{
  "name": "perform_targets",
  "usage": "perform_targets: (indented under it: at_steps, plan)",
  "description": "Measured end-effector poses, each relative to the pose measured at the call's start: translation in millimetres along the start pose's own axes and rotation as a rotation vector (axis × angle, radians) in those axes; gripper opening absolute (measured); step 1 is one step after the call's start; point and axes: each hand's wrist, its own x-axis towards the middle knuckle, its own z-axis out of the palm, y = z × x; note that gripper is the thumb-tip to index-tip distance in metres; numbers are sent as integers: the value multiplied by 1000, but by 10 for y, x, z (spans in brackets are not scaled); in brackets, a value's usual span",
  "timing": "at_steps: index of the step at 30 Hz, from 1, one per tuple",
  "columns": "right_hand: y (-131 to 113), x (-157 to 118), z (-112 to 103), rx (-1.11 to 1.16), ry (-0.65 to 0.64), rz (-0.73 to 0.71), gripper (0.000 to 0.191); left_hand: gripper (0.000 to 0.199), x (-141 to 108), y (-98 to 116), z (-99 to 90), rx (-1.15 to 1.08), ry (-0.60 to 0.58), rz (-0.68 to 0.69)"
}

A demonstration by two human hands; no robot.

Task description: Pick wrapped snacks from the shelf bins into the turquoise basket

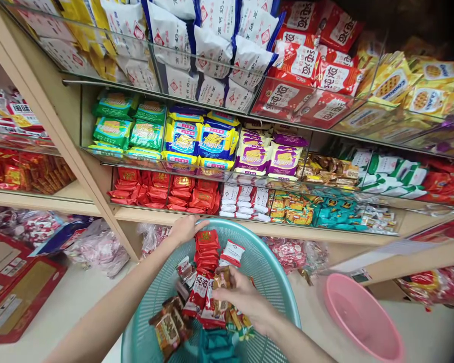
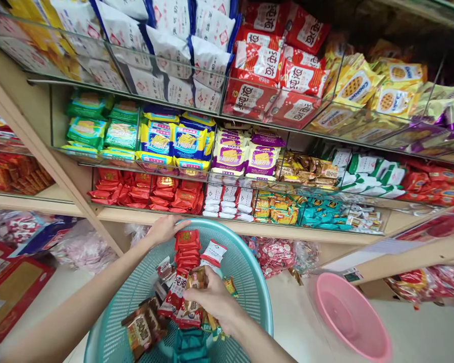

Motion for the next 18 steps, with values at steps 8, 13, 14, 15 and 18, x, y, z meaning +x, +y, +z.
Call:
perform_targets:
  at_steps: [8, 13, 14, 15, 18]
  plan:
    - [146, 97, 139, 327, 21, 57, 43, 70, 7, -26, 33, 12, 13, 2]
    - [235, 150, 151, 387, -11, 105, 32, 67, -1, -26, 35, 9, 15, 0]
    - [239, 143, 157, 390, -5, 111, 31, 68, -6, -23, 33, 8, 14, -1]
    - [239, 130, 164, 388, 6, 113, 31, 68, -11, -19, 30, 7, 13, -3]
    - [234, 59, 188, 339, 2, 105, 33, 70, -21, -8, 22, 6, 7, -8]
